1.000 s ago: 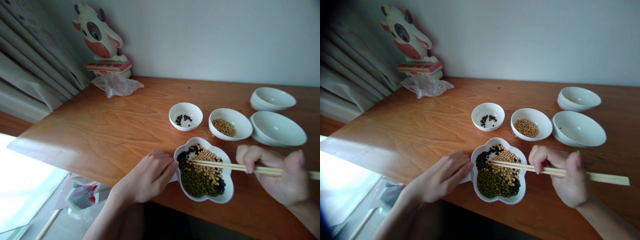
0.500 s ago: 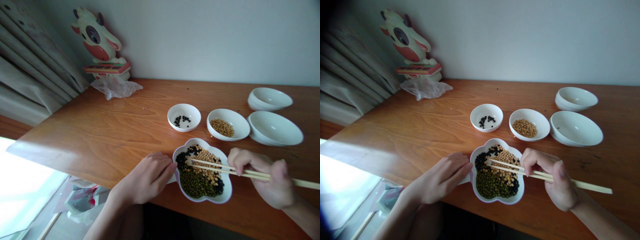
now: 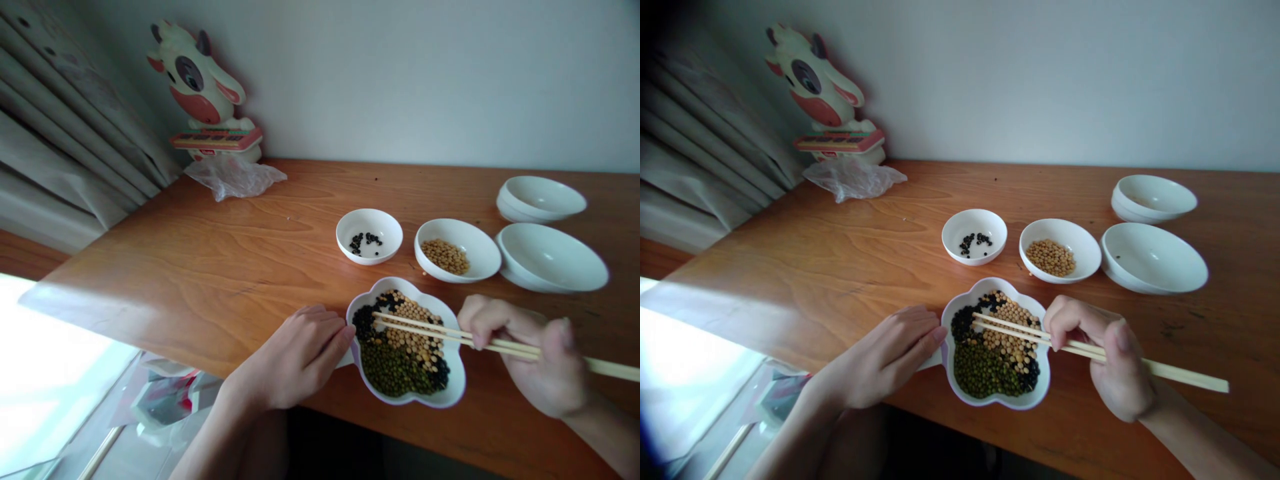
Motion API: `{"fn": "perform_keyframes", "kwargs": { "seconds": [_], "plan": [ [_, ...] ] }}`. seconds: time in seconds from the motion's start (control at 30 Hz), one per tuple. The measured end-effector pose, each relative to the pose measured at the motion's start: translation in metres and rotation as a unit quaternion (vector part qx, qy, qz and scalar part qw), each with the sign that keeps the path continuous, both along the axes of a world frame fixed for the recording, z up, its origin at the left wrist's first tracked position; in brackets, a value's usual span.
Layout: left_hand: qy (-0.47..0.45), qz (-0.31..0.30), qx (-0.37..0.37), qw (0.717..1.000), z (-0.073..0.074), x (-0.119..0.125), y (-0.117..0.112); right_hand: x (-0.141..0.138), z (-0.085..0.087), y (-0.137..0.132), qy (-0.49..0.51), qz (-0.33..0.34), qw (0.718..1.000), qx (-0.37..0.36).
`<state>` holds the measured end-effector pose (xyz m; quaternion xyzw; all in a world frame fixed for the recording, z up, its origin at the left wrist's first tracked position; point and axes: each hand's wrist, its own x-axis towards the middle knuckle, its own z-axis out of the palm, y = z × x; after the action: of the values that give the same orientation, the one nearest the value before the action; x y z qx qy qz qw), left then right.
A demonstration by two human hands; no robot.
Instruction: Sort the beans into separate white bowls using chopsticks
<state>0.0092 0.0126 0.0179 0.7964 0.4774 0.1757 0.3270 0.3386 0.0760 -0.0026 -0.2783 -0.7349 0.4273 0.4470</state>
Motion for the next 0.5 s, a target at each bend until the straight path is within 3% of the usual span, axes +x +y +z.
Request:
{"fn": "perform_keyframes", "kwargs": {
  "seconds": [0.2,0.5],
  "plan": [
    [0.011,0.005,0.000,1.000,-0.001,0.001,0.000,0.000,-0.004,0.000,-0.010,0.002,1.000,-0.006],
    [0.014,0.010,-0.007,1.000,-0.001,0.001,0.000,0.001,0.006,0.003,0.000,-0.011,1.000,-0.005]
  ]
}}
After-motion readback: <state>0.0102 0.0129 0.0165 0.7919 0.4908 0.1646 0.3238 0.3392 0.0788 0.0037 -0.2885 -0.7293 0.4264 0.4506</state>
